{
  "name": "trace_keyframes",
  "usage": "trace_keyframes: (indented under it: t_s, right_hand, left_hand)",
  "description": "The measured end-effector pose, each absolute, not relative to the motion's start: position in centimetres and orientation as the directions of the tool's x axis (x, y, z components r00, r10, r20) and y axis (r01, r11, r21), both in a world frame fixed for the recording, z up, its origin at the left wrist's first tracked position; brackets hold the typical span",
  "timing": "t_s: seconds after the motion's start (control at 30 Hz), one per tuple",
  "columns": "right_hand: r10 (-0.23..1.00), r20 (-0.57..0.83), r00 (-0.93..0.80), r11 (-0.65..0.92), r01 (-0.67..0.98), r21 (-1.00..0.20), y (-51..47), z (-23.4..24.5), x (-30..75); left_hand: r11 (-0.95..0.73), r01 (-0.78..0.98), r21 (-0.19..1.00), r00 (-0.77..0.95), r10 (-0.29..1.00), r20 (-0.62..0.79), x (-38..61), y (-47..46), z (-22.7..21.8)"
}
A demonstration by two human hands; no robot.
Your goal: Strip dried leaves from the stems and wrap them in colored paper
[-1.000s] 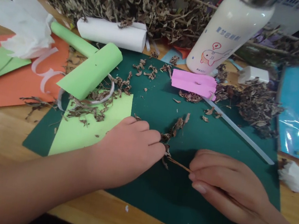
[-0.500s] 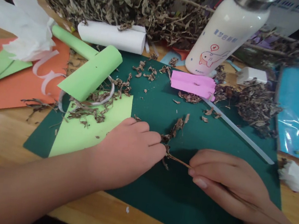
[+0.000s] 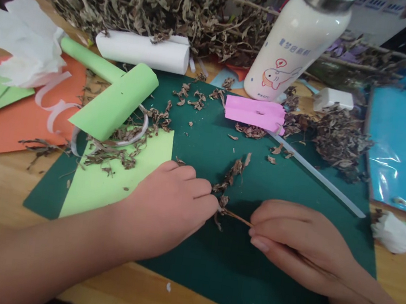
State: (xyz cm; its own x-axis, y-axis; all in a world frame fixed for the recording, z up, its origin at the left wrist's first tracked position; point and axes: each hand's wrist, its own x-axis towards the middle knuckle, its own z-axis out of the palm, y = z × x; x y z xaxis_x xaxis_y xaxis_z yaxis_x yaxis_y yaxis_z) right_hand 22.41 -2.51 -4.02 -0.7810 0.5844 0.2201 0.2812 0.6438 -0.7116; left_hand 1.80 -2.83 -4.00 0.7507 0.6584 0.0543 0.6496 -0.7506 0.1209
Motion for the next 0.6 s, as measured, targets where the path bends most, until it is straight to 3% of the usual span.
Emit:
trace_keyframes:
  t_s: [0.6]
  right_hand:
    - [0.563, 0.212, -0.799, 0.616, 0.235, -0.752, -2.47, -3.95, 22.44]
  left_hand:
    - [-0.741, 0.658, 0.135, 0.739, 0.670, 0.075, 1.81, -2.91, -4.09]
